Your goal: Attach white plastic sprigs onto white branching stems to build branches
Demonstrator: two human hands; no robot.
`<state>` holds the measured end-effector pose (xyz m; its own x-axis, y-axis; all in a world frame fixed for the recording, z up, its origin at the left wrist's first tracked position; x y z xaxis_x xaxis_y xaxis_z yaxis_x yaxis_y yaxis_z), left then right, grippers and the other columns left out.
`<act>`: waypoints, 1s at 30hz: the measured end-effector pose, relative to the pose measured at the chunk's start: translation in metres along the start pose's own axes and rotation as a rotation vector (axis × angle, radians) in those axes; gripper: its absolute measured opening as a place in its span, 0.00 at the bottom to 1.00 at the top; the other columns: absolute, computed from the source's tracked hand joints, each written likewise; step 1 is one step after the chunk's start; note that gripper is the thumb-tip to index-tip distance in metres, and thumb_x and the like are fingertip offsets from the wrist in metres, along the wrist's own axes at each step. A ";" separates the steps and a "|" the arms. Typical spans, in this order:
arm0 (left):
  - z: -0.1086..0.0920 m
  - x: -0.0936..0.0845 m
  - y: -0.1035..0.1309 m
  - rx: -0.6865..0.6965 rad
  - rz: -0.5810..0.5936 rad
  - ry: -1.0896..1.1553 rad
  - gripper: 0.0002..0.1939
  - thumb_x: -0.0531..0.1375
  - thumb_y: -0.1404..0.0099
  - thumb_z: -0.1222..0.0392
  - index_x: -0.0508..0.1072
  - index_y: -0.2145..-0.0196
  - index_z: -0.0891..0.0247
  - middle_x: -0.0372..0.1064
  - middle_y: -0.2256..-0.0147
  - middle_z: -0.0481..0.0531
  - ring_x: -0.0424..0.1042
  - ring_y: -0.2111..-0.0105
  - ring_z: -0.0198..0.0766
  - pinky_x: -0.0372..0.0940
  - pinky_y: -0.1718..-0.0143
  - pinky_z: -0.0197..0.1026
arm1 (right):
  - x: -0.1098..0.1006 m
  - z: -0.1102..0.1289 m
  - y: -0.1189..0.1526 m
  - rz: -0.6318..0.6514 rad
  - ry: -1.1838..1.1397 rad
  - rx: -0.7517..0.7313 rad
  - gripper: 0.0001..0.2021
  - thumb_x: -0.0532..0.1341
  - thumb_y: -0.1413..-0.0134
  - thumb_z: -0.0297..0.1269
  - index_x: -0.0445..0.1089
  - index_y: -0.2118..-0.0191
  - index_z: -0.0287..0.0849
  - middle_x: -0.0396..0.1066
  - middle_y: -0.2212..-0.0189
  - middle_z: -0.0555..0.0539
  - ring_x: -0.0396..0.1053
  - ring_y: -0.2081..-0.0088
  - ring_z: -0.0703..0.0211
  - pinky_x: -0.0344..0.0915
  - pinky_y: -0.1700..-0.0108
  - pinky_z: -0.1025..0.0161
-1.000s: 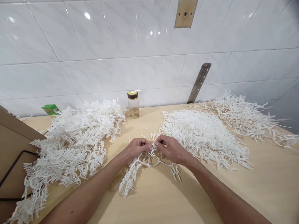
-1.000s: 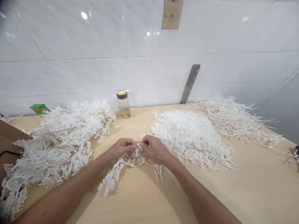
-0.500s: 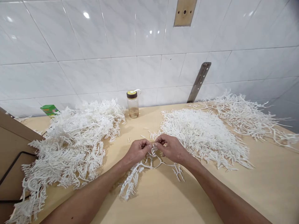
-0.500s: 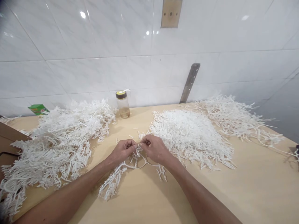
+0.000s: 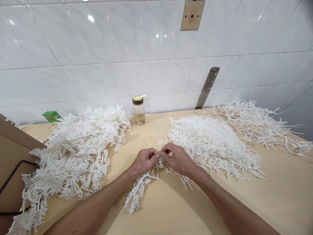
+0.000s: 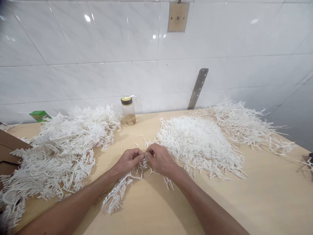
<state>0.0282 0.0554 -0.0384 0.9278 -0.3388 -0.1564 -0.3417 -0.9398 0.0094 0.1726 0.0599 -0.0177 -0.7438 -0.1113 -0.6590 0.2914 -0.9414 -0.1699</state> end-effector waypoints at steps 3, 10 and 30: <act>-0.002 0.001 0.000 0.035 -0.010 0.004 0.18 0.62 0.40 0.47 0.69 0.74 0.66 0.60 0.78 0.45 0.57 0.78 0.29 0.53 0.76 0.33 | 0.000 -0.001 0.000 0.020 -0.058 0.003 0.09 0.56 0.42 0.36 0.73 0.65 0.43 0.75 0.67 0.48 0.70 0.68 0.58 0.64 0.66 0.62; -0.001 0.003 0.001 0.056 0.006 0.020 0.19 0.61 0.39 0.45 0.68 0.73 0.65 0.60 0.78 0.45 0.57 0.77 0.30 0.53 0.74 0.34 | -0.003 0.006 0.000 -0.008 -0.005 -0.068 0.09 0.55 0.41 0.35 0.72 0.67 0.43 0.74 0.69 0.48 0.69 0.68 0.59 0.62 0.67 0.63; 0.000 0.003 0.001 -0.007 0.028 0.061 0.20 0.62 0.40 0.45 0.65 0.75 0.64 0.58 0.78 0.44 0.56 0.78 0.29 0.52 0.76 0.34 | 0.006 0.012 0.002 -0.024 0.151 -0.152 0.10 0.51 0.36 0.34 0.66 0.67 0.42 0.69 0.70 0.47 0.67 0.69 0.59 0.62 0.67 0.62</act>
Point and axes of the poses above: each hand's wrist, its own y-axis away from the middle knuckle, its own x-axis out of the palm, z = x × y, the point moved 6 cm from there along -y, towards the middle knuckle
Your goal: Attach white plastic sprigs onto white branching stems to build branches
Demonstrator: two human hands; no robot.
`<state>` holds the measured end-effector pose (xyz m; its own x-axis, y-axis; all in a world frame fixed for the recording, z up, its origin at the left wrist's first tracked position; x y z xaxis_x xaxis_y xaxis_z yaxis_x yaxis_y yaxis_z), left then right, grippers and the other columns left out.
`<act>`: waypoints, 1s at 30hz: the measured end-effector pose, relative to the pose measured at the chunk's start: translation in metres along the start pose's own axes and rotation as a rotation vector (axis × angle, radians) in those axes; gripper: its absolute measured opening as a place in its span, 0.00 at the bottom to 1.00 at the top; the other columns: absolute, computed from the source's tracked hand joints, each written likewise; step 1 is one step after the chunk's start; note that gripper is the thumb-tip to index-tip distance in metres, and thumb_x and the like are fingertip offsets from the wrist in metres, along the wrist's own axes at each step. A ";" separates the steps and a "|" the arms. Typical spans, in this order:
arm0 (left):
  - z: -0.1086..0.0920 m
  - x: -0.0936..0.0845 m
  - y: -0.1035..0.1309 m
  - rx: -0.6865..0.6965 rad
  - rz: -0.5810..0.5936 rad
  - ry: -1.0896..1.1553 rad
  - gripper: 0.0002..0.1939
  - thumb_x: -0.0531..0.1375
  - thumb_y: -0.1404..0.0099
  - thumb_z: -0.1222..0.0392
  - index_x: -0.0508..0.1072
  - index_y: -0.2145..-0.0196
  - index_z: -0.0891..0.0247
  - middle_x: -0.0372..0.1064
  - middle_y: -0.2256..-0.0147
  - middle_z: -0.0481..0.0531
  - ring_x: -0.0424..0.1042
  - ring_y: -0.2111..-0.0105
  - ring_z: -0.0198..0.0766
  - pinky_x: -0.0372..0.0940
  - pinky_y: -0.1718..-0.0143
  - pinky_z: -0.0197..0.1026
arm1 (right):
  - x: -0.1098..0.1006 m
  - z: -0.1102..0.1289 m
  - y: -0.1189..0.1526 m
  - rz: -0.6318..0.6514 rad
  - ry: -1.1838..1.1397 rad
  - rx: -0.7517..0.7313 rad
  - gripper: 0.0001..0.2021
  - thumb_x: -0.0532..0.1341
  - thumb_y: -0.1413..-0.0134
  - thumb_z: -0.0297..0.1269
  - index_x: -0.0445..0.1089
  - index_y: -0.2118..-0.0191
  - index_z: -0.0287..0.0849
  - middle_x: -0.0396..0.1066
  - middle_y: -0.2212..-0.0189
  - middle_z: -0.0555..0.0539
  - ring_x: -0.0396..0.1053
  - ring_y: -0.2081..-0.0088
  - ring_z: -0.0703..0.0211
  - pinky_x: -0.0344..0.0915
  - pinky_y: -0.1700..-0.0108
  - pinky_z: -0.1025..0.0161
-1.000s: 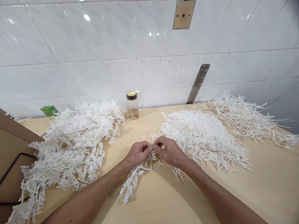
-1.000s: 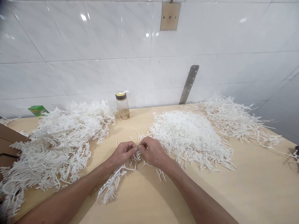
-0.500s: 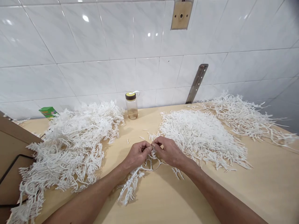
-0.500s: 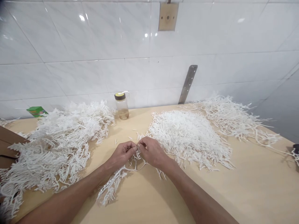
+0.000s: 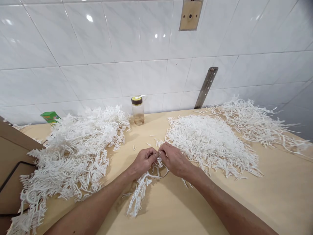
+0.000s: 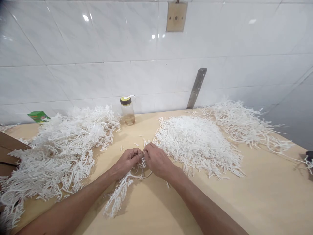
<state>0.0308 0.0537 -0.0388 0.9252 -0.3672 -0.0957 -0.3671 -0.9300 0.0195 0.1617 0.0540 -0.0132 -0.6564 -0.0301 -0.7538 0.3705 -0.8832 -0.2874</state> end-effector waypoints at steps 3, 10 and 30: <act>0.000 -0.002 -0.001 0.038 -0.015 0.055 0.19 0.62 0.40 0.44 0.67 0.72 0.65 0.59 0.78 0.44 0.55 0.78 0.29 0.52 0.76 0.34 | 0.002 -0.011 -0.001 0.072 -0.290 0.128 0.10 0.53 0.36 0.39 0.69 0.63 0.43 0.71 0.71 0.49 0.69 0.75 0.61 0.65 0.71 0.63; 0.001 -0.003 -0.001 0.075 -0.020 0.029 0.19 0.62 0.39 0.44 0.70 0.69 0.65 0.61 0.76 0.45 0.56 0.77 0.29 0.52 0.74 0.34 | 0.000 -0.019 0.001 0.081 -0.408 0.202 0.09 0.56 0.40 0.40 0.71 0.63 0.42 0.73 0.70 0.50 0.70 0.79 0.64 0.67 0.73 0.64; -0.003 -0.005 -0.002 0.014 0.003 0.035 0.20 0.62 0.40 0.43 0.67 0.72 0.65 0.59 0.78 0.44 0.57 0.79 0.29 0.53 0.77 0.33 | -0.002 -0.001 -0.002 -0.167 0.082 0.058 0.05 0.52 0.41 0.28 0.64 0.66 0.42 0.68 0.70 0.47 0.65 0.70 0.59 0.58 0.69 0.63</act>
Point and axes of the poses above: each hand's wrist, its own y-axis away from the middle knuckle, its own x-axis out of the palm, z = x × y, the point moved 6 cm from there along -y, towards the middle knuckle
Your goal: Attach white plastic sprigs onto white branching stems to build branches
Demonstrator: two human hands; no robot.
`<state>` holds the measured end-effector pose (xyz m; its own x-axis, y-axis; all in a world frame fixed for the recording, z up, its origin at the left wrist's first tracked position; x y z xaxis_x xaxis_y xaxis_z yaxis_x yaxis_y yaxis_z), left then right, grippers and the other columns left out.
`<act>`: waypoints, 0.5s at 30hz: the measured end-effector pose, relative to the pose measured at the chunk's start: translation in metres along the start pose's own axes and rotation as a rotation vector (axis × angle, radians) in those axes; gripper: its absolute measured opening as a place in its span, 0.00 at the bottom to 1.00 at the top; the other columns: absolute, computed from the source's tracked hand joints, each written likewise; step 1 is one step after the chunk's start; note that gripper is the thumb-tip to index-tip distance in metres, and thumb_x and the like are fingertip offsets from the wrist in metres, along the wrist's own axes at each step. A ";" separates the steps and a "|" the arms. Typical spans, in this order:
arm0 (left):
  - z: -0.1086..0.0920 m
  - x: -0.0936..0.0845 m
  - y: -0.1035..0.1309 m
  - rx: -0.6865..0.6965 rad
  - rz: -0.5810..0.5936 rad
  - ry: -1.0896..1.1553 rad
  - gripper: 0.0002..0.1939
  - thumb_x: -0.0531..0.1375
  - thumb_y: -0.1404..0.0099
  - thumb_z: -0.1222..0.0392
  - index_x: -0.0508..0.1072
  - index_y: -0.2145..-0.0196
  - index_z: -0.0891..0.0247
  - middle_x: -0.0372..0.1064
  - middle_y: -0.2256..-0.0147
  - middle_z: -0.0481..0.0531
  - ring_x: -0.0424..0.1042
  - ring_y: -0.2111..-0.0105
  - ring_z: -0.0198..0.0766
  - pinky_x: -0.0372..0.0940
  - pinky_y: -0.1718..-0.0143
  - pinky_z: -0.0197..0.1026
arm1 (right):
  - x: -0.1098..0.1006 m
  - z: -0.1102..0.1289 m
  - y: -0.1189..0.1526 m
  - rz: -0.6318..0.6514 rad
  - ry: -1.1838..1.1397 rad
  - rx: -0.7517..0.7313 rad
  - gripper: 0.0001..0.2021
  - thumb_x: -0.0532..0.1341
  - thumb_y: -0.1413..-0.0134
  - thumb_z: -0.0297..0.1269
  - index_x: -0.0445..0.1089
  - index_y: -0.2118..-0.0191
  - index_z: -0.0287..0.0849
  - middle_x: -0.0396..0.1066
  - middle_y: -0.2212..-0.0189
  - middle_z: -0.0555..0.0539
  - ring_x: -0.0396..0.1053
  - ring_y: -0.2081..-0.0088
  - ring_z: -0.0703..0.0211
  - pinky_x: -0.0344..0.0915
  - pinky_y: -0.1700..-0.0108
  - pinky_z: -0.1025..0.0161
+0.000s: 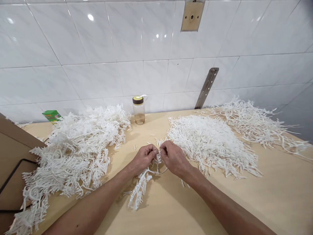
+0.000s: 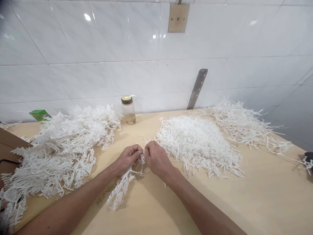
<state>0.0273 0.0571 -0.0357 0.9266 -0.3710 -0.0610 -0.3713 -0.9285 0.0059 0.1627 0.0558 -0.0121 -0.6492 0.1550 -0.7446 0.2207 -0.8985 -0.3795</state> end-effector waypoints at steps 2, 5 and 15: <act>-0.001 0.004 0.003 0.002 0.042 -0.002 0.20 0.62 0.40 0.43 0.67 0.71 0.65 0.61 0.77 0.45 0.58 0.78 0.29 0.54 0.76 0.33 | -0.012 -0.005 -0.003 -0.087 0.067 0.002 0.06 0.51 0.41 0.27 0.63 0.68 0.42 0.68 0.69 0.45 0.63 0.71 0.58 0.57 0.69 0.62; 0.001 0.006 0.003 -0.002 0.048 0.020 0.21 0.63 0.40 0.42 0.67 0.71 0.65 0.62 0.77 0.46 0.60 0.78 0.29 0.56 0.76 0.33 | -0.034 -0.019 -0.007 -0.231 0.084 0.057 0.05 0.53 0.41 0.29 0.62 0.68 0.43 0.68 0.71 0.46 0.64 0.71 0.57 0.58 0.68 0.61; 0.008 0.004 0.000 -0.030 -0.029 0.022 0.23 0.64 0.43 0.40 0.69 0.72 0.66 0.61 0.78 0.45 0.56 0.79 0.27 0.50 0.77 0.33 | -0.061 -0.038 -0.010 -0.414 0.136 -0.008 0.11 0.53 0.48 0.24 0.68 0.60 0.38 0.69 0.56 0.35 0.70 0.60 0.50 0.67 0.61 0.55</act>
Point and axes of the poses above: each hand's wrist, its own y-axis away from the middle knuckle, its own x-axis out of the palm, z = x × y, the point moved 6 cm from there along -y, towards the middle knuckle
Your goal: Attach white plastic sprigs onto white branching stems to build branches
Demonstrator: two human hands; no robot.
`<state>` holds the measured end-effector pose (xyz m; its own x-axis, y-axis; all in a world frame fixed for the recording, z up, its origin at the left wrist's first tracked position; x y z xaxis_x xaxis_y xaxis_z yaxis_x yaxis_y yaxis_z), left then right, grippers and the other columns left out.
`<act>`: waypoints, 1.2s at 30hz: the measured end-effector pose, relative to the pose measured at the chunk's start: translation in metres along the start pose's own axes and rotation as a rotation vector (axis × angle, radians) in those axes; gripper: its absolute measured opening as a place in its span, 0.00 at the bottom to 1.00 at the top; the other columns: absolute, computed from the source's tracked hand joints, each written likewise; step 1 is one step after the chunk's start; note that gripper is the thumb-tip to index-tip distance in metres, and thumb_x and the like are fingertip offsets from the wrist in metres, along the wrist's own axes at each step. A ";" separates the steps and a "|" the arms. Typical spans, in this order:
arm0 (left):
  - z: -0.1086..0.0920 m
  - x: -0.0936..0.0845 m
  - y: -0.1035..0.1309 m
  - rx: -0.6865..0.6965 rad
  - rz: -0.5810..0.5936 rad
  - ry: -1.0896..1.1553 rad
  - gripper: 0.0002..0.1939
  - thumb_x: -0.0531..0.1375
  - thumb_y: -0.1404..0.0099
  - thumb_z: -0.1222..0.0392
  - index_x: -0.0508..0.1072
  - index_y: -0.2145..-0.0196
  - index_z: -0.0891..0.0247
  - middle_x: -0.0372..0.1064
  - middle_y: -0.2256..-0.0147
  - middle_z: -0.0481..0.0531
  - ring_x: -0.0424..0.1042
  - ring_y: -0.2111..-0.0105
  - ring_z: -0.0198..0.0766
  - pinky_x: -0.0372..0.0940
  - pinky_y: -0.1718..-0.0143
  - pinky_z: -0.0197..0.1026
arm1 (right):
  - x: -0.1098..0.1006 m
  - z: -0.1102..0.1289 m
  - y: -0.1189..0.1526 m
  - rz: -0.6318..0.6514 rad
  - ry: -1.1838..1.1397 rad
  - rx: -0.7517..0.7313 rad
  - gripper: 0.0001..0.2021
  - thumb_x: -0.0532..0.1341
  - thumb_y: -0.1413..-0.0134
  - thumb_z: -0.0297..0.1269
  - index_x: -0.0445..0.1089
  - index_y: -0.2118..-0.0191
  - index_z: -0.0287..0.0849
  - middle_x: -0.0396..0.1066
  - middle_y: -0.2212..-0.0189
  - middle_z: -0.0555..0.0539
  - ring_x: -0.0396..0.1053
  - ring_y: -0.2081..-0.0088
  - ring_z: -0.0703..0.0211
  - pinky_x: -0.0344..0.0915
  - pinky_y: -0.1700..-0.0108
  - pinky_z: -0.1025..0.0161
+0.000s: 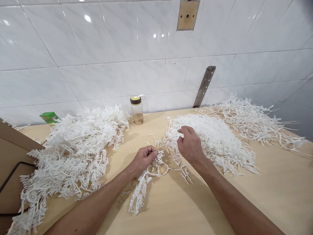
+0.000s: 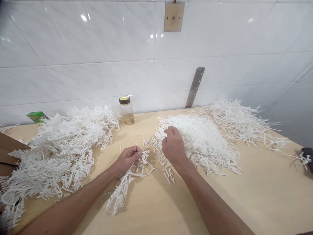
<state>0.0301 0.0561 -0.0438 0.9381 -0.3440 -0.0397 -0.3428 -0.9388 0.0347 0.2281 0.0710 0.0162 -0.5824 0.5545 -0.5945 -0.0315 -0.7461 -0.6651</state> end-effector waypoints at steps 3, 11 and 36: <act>-0.002 0.001 0.000 0.004 -0.013 0.010 0.23 0.65 0.44 0.40 0.69 0.73 0.66 0.60 0.78 0.45 0.56 0.79 0.28 0.51 0.77 0.33 | 0.002 0.016 0.004 0.087 -0.159 0.020 0.09 0.54 0.41 0.31 0.71 0.59 0.40 0.72 0.57 0.38 0.71 0.66 0.54 0.69 0.65 0.58; -0.002 -0.003 -0.001 0.026 -0.110 0.004 0.19 0.63 0.41 0.44 0.67 0.73 0.65 0.57 0.78 0.44 0.52 0.79 0.28 0.48 0.78 0.33 | 0.026 0.050 0.023 0.464 -0.283 -0.017 0.05 0.62 0.42 0.36 0.75 0.64 0.44 0.76 0.67 0.48 0.71 0.68 0.59 0.66 0.64 0.62; -0.005 0.001 0.001 0.087 -0.090 -0.086 0.18 0.60 0.38 0.45 0.67 0.73 0.64 0.56 0.78 0.43 0.53 0.78 0.29 0.51 0.75 0.35 | 0.037 0.051 0.032 0.516 -0.194 -0.111 0.08 0.53 0.37 0.29 0.68 0.65 0.42 0.70 0.66 0.47 0.67 0.68 0.60 0.61 0.65 0.63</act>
<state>0.0305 0.0549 -0.0388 0.9587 -0.2556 -0.1244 -0.2643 -0.9626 -0.0589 0.1643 0.0489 -0.0042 -0.6384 0.0418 -0.7686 0.3768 -0.8537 -0.3594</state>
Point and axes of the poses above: each hand's wrist, its own y-axis away from the middle knuckle, its own x-axis out of the palm, z = x × y, the point moved 6 cm from there along -y, towards the middle knuckle
